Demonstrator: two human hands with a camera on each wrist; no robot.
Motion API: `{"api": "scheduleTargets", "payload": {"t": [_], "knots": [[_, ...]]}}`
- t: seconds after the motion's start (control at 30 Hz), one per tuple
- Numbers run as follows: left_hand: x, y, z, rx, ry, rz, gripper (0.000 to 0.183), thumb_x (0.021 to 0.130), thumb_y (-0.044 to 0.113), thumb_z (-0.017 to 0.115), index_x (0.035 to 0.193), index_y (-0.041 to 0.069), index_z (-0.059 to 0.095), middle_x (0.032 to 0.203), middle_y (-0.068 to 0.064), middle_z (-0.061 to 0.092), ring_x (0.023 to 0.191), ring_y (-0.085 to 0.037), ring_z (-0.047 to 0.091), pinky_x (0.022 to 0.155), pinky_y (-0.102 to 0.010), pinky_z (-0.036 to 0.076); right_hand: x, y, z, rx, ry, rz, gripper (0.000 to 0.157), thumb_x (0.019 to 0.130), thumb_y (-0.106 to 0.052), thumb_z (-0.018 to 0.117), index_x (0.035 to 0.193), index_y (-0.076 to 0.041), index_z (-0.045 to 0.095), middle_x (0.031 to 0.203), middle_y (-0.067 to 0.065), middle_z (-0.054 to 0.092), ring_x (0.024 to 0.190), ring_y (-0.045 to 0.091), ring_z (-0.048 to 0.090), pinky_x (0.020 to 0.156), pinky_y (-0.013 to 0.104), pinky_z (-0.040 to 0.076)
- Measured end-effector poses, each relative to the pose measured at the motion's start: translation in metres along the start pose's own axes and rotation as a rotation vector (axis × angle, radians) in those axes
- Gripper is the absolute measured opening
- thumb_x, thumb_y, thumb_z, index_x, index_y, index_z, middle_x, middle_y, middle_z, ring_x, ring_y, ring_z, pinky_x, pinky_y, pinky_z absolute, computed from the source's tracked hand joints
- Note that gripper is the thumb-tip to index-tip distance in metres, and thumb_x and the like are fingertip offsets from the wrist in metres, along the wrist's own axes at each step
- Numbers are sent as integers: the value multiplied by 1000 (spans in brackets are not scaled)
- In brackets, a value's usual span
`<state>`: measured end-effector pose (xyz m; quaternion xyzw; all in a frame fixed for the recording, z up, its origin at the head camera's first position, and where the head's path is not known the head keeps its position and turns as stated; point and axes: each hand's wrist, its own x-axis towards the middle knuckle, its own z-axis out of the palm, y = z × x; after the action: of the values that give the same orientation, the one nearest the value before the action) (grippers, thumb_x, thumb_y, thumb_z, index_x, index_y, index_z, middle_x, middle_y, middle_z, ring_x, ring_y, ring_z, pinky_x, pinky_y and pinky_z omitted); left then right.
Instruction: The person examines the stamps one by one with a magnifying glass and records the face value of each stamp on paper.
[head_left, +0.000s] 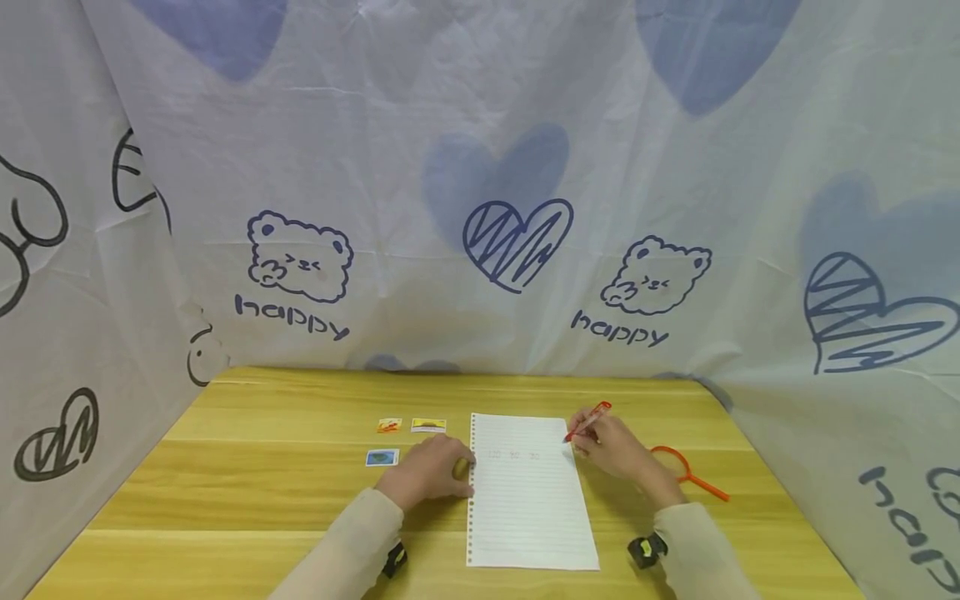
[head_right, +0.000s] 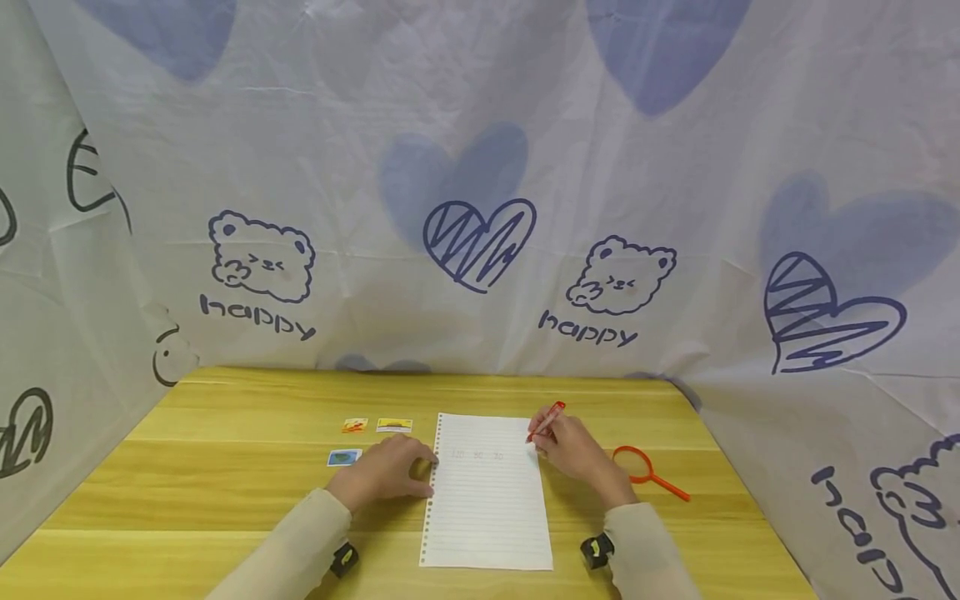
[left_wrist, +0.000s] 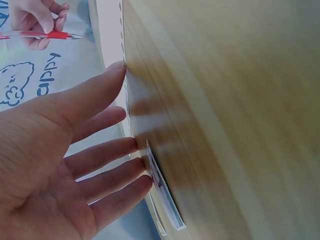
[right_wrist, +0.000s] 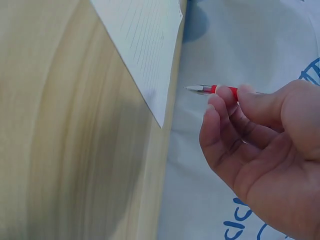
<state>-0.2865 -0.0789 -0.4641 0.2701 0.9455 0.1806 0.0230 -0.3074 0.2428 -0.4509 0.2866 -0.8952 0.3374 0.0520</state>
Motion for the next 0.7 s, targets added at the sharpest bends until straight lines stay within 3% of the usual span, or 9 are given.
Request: {"api": "scheduleTargets", "payload": {"t": [0.2, 0.4, 0.7], "knots": [[0, 0, -1, -8, -3, -11, 44, 79, 27, 90, 116, 8, 77, 124, -8, 76, 116, -30, 69, 98, -47, 58, 2, -7, 4, 26, -3, 71, 6, 97, 1, 63, 101, -2, 62, 79, 5, 64, 68, 2, 52, 58, 19, 48], [-1, 0, 0, -12, -9, -21, 43, 80, 28, 90, 117, 9, 77, 124, -8, 75, 117, -31, 68, 100, -49, 56, 6, -12, 13, 103, -14, 84, 7, 99, -7, 66, 99, -2, 62, 83, 9, 68, 70, 4, 59, 61, 19, 54], [-1, 2, 0, -10, 0, -18, 42, 80, 27, 89, 116, 9, 77, 125, -8, 75, 116, -31, 68, 98, -49, 57, 15, -17, 27, 202, -92, 134, 16, 98, -13, 67, 103, 2, 67, 81, 10, 71, 67, 5, 61, 61, 19, 54]]}}
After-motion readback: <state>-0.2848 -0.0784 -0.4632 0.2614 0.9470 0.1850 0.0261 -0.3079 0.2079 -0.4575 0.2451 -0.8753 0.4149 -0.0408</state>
